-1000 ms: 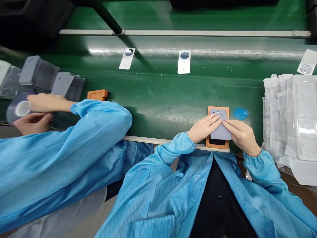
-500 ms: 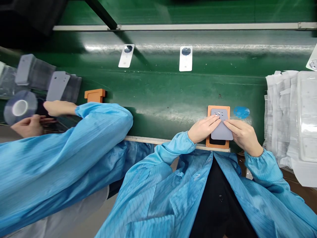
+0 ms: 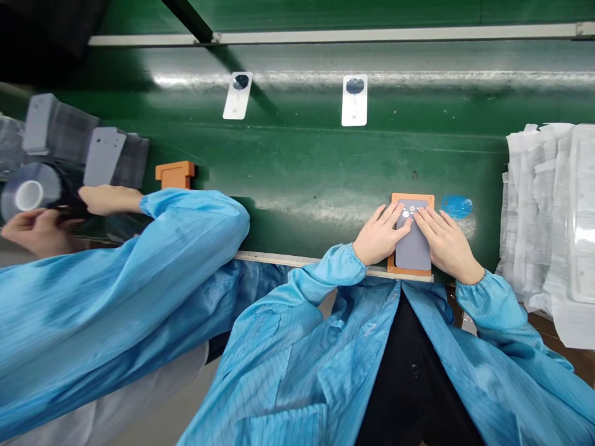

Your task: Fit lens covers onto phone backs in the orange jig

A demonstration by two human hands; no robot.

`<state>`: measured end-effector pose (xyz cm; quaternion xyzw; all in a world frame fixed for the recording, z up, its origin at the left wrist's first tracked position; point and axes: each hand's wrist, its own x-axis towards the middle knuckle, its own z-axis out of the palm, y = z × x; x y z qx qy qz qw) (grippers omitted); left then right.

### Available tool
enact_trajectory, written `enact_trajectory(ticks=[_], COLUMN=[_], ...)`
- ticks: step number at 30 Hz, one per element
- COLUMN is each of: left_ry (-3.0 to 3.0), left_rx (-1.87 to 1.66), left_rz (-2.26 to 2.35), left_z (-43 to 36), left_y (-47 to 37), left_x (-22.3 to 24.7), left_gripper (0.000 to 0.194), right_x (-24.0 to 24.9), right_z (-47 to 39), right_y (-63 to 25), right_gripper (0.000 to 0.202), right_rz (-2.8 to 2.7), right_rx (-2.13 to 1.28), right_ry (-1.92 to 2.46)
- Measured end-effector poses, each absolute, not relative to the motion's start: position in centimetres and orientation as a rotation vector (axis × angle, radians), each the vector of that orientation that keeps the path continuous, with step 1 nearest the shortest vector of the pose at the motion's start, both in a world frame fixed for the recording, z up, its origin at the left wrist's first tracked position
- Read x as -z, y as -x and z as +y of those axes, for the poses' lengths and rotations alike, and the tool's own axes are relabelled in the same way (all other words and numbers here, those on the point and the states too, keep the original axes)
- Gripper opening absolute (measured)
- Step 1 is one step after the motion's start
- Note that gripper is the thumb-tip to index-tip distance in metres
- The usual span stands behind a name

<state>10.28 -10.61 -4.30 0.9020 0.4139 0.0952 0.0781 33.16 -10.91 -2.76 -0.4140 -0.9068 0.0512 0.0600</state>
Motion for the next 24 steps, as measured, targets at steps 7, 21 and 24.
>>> enact_trajectory(ticks=[7,21,24], left_ry=[-2.703,-2.559,-2.414], left_rx=[-0.349,-0.332,-0.426], left_rz=[1.229,1.111,1.046], left_z=[-11.5,-12.3,-11.7], left_y=[-10.4,-9.1,-8.2], left_x=[4.5,3.8,4.3], left_gripper=[0.048,0.062,0.066], right_x=[2.5,2.9,3.0], right_z=[-11.1,-13.2,-13.3], right_y=[-33.3,-33.7,-34.0], right_gripper=[0.065,0.068,0.060], right_rz=[-2.740,-2.697,-2.563], right_rx=[-0.173,-0.189,-0.291], right_ry=[1.197,1.209,1.144])
